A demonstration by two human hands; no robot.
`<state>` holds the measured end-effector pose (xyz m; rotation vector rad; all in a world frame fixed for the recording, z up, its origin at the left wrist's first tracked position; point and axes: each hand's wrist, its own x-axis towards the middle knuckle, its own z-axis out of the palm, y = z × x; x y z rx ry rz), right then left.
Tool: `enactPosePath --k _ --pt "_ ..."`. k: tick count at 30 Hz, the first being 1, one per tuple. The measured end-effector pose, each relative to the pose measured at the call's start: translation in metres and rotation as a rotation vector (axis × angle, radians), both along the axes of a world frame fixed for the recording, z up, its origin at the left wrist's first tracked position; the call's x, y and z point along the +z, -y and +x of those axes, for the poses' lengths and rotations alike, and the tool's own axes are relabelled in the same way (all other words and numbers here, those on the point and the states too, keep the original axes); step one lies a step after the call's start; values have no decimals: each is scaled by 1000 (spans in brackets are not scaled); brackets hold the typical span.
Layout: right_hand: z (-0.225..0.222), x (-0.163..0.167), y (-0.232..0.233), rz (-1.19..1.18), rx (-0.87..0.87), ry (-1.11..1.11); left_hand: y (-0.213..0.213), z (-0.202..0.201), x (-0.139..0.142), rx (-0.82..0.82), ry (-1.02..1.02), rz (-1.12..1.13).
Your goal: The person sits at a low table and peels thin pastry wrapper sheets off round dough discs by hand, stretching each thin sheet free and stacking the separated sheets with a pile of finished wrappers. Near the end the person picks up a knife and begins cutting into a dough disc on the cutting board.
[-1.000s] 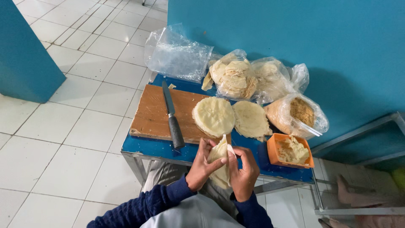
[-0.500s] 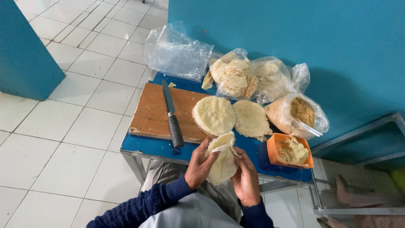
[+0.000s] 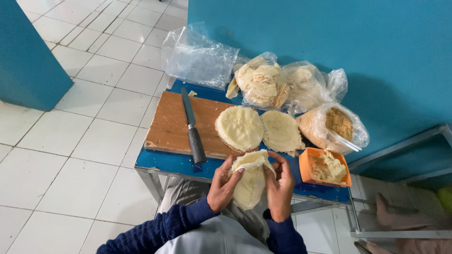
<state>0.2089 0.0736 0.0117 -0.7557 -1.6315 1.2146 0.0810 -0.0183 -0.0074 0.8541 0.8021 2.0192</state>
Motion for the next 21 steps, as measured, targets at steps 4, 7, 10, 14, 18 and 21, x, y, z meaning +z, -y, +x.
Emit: enactPosePath --k 4,7,10,14,18,21 --pt "1 -11 -6 -204 -36 -82 2 -3 -2 -84 207 23" --pt "3 -16 -7 -129 -28 -63 0 -4 -1 -95 227 57" --pt "6 -11 -3 93 -78 128 -3 -6 1 -71 84 59" --pt "10 0 3 248 -199 366 -2 -7 7 -39 -151 -193" --pt "15 -5 -8 -168 20 -27 4 -9 15 -125 126 -68" --pt "17 -20 -23 -575 160 -381 7 -11 18 -125 211 5"
